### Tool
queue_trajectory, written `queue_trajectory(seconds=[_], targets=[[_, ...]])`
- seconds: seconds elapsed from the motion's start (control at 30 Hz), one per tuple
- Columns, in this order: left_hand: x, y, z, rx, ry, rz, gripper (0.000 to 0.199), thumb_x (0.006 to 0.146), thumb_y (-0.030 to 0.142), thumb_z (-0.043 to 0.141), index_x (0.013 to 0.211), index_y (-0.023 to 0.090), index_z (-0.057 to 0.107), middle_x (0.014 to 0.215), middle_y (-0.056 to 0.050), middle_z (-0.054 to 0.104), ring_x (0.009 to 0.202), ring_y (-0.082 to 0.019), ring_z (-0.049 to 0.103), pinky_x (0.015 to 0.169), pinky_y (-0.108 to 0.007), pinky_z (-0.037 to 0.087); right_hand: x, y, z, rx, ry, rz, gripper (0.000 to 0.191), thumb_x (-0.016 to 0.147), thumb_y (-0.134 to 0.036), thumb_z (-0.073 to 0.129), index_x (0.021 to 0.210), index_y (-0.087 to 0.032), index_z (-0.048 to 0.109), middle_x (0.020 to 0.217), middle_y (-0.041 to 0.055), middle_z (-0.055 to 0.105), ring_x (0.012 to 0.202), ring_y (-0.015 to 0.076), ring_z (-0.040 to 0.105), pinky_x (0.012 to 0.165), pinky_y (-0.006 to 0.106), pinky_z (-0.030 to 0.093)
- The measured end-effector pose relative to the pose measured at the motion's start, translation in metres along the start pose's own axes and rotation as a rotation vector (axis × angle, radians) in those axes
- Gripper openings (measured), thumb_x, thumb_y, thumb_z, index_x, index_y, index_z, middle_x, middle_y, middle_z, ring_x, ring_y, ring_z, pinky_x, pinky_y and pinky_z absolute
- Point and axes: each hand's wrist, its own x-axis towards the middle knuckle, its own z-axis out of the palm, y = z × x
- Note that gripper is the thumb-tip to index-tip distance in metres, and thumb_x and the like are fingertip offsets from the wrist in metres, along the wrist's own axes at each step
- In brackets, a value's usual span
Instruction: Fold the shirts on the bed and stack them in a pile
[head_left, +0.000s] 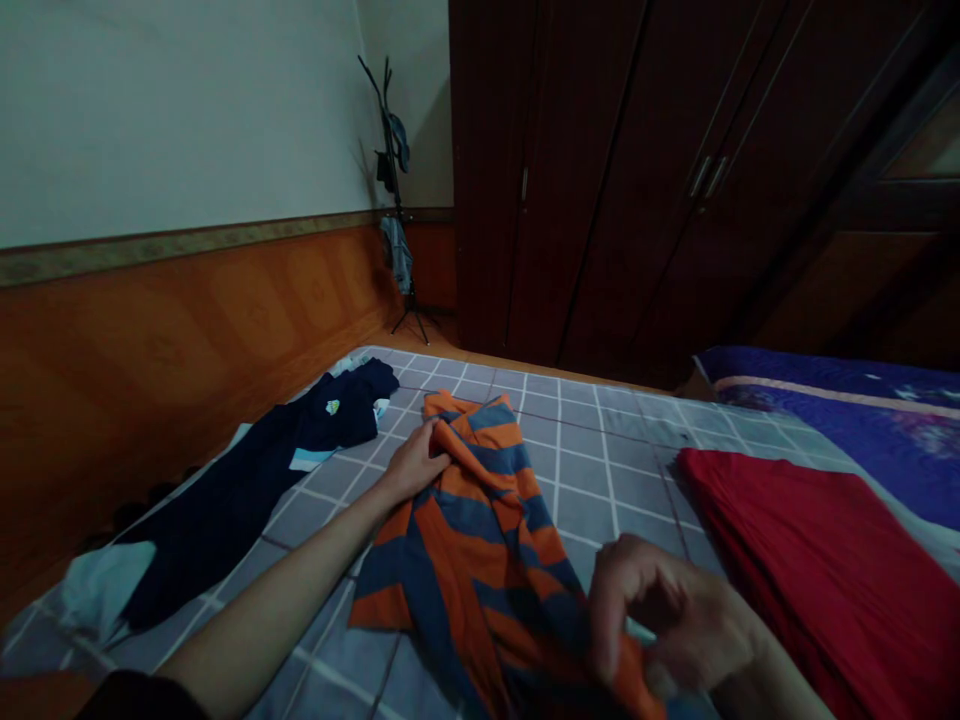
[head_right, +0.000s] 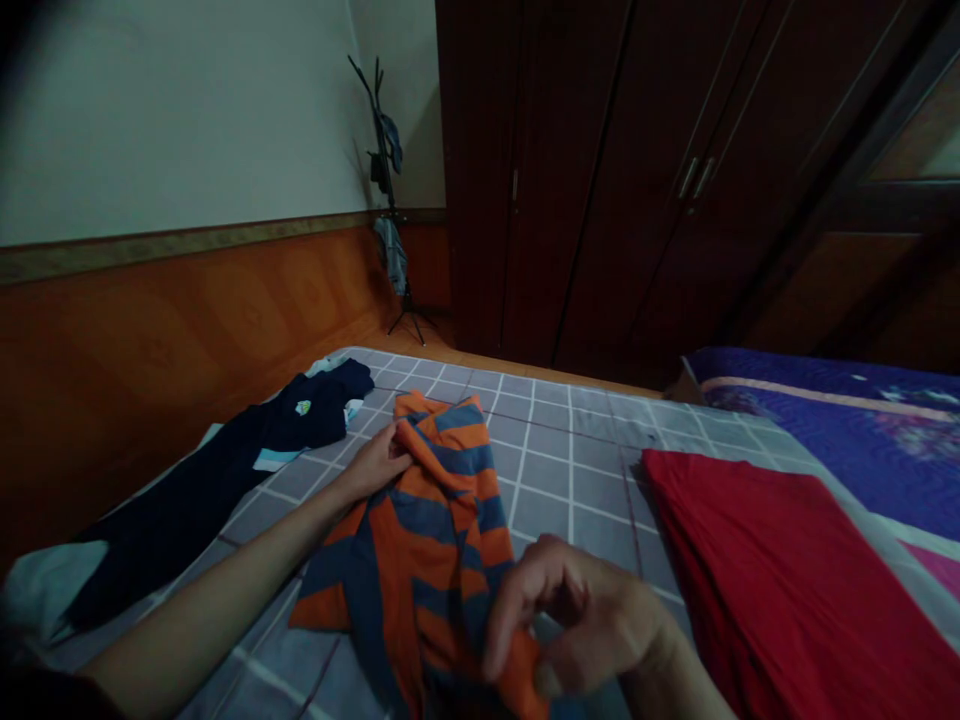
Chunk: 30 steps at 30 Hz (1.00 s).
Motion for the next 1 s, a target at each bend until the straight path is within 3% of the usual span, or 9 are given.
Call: queue_trajectory(seconds=[0.1,0.2,0.3,0.43,0.5,0.6,0.77,0.87,1.0], targets=[[-0.004,0.006,-0.003,-0.089,-0.127,-0.01,0.021,0.07,0.018,0.056,0.088,0.015,0.065,0.079,-0.005,0.068,0.075,-0.021,0.066,0.068,-0.03,0.051,-0.013,0.013,-0.025,0.193,0.301,-0.053,0.036,0.053,-0.045,0.077,0.076,-0.018,0.072,0.061,0.0022,0.065,0.05,0.0127,0.055,0.052,0.023,0.041],[-0.011,0.009,-0.017,-0.131,-0.166,-0.005,0.017,0.075,0.021,0.049,0.083,0.014,0.063,0.062,-0.001,0.062,0.058,-0.016,0.062,0.055,-0.025,0.048,-0.016,0.021,-0.045,0.24,0.479,-0.01,0.04,0.056,-0.047,0.076,0.083,-0.018,0.069,0.06,0.0008,0.063,0.048,0.0125,0.055,0.05,0.023,0.041],[-0.004,0.006,-0.031,-0.015,-0.021,0.064,0.021,0.076,0.025,0.05,0.091,0.015,0.062,0.077,-0.003,0.066,0.063,-0.016,0.063,0.06,-0.027,0.05,-0.001,0.028,-0.052,-0.083,0.632,0.057,0.044,0.066,-0.045,0.072,0.099,-0.016,0.067,0.069,0.0027,0.065,0.06,0.0155,0.059,0.057,0.026,0.044],[0.03,-0.004,-0.029,0.161,0.153,0.123,0.036,0.068,0.021,0.06,0.103,0.015,0.059,0.113,-0.01,0.06,0.099,-0.025,0.059,0.089,-0.037,0.045,0.032,0.048,-0.044,-0.521,0.847,0.071,0.056,0.068,-0.042,0.07,0.116,-0.015,0.061,0.092,0.008,0.067,0.073,0.0202,0.062,0.065,0.033,0.049],[0.046,-0.004,-0.02,0.161,0.132,0.131,0.031,0.065,0.02,0.063,0.096,0.015,0.06,0.11,-0.01,0.06,0.107,-0.027,0.054,0.095,-0.039,0.041,0.042,0.058,-0.038,-0.627,0.89,0.032,0.061,0.069,-0.04,0.069,0.124,-0.017,0.056,0.111,0.0109,0.063,0.089,0.0238,0.062,0.075,0.037,0.05],[0.055,0.007,-0.006,0.132,0.031,0.169,0.007,0.068,0.018,0.058,0.075,0.017,0.058,0.086,-0.005,0.062,0.092,-0.022,0.058,0.085,-0.034,0.046,0.048,0.07,-0.032,-0.685,0.892,-0.028,0.067,0.073,-0.04,0.065,0.135,-0.022,0.045,0.133,0.0115,0.05,0.114,0.0271,0.053,0.088,0.041,0.047],[0.014,0.065,0.004,0.005,-0.166,0.303,0.012,0.079,0.028,0.051,0.074,0.018,0.052,0.07,0.003,0.055,0.065,-0.013,0.053,0.061,-0.023,0.044,0.051,0.07,-0.026,-0.585,0.906,-0.082,0.089,0.072,-0.042,0.068,0.146,-0.021,0.023,0.145,0.0151,0.034,0.126,0.0294,0.041,0.087,0.041,0.047],[-0.026,0.105,0.003,-0.17,-0.382,0.41,0.011,0.08,0.027,0.052,0.074,0.018,0.052,0.084,0.0,0.06,0.071,-0.012,0.055,0.065,-0.023,0.044,0.055,0.06,-0.015,-0.427,0.861,-0.164,0.084,0.066,-0.04,0.073,0.139,-0.02,0.036,0.133,0.0127,0.049,0.114,0.0286,0.051,0.076,0.035,0.051],[-0.053,0.129,-0.004,-0.253,-0.45,0.485,0.006,0.077,0.022,0.054,0.073,0.018,0.052,0.096,-0.004,0.063,0.09,-0.017,0.057,0.082,-0.028,0.045,0.056,0.05,-0.008,-0.171,0.906,-0.248,0.021,0.069,-0.032,0.067,0.083,-0.016,0.064,0.072,0.0,0.063,0.065,0.0155,0.057,0.056,0.023,0.045]])
